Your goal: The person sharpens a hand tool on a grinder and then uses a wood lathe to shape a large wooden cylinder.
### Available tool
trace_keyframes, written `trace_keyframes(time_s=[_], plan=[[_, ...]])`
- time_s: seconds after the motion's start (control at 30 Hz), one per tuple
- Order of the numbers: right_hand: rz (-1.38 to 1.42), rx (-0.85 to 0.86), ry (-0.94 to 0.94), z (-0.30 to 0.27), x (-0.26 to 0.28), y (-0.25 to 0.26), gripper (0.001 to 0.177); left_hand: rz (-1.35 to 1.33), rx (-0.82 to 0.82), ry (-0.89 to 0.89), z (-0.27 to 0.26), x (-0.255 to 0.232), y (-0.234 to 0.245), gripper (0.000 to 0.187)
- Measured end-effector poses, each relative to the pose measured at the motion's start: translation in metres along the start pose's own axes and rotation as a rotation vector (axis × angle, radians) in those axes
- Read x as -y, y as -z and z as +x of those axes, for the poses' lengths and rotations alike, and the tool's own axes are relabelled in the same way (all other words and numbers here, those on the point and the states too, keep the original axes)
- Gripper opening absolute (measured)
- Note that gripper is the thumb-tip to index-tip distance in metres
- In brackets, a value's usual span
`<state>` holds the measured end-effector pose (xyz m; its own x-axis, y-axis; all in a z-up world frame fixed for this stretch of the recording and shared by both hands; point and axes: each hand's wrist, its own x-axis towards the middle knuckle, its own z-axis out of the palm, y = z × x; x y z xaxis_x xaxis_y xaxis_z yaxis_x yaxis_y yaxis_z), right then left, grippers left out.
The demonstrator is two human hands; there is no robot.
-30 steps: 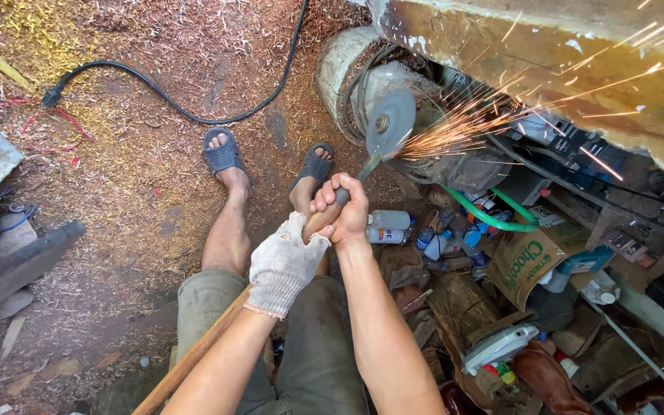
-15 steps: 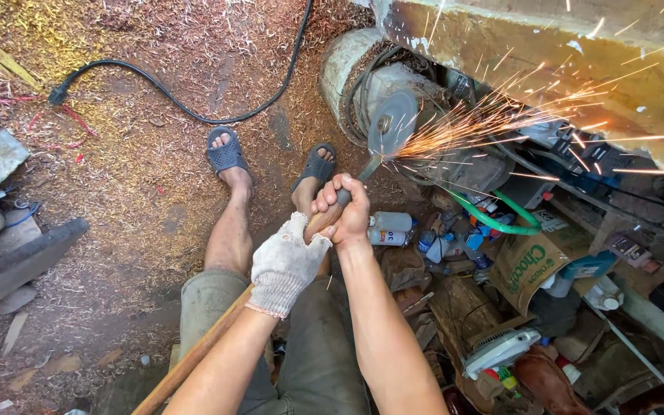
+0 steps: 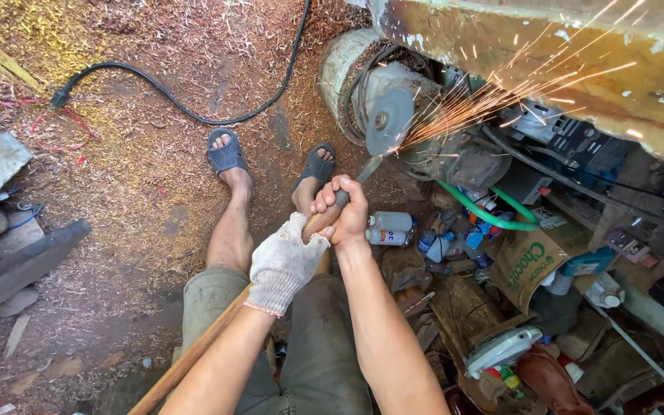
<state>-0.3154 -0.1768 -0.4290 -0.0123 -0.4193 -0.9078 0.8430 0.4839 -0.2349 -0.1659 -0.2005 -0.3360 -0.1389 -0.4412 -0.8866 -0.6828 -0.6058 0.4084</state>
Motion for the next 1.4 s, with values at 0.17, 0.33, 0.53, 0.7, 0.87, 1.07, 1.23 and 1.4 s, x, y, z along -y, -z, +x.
trace_keyframes(time_s=[0.17, 0.33, 0.53, 0.7, 0.87, 1.07, 1.23, 1.4], plan=[[-0.072, -0.058, 0.047, -0.030, -0.016, -0.017, 0.021, -0.019, -0.034, -0.090, -0.005, 0.044, -0.005, 0.049], [-0.700, 0.017, 0.358, -0.106, -0.043, -0.091, 0.021, -0.668, 0.466, -0.026, -0.022, 0.113, 0.028, 0.054], [-1.205, 0.475, 0.663, -0.169, -0.046, -0.145, 0.034, -1.401, 1.066, -0.265, -0.048, 0.159, 0.053, 0.053], [-1.224, 0.483, 0.659, -0.178, -0.056, -0.148, 0.040, -1.381, 1.212, -0.197, -0.046, 0.180, 0.042, 0.052], [-1.210, 0.505, 0.664, -0.177, -0.059, -0.147, 0.046, -1.237, 1.222, -0.183, -0.056, 0.164, 0.064, 0.059], [-1.087, 0.522, 0.497, -0.156, -0.055, -0.162, 0.071, -0.868, 0.244, -0.312, -0.084, 0.120, 0.144, 0.062], [-1.405, 0.593, 0.545, -0.140, -0.073, -0.156, 0.078, -1.157, -0.382, -0.748, -0.088, 0.100, 0.215, 0.064], [-1.501, 0.487, 0.660, -0.139, -0.069, -0.141, 0.084, -1.423, -0.479, -0.831, -0.098, 0.085, 0.182, 0.066]])
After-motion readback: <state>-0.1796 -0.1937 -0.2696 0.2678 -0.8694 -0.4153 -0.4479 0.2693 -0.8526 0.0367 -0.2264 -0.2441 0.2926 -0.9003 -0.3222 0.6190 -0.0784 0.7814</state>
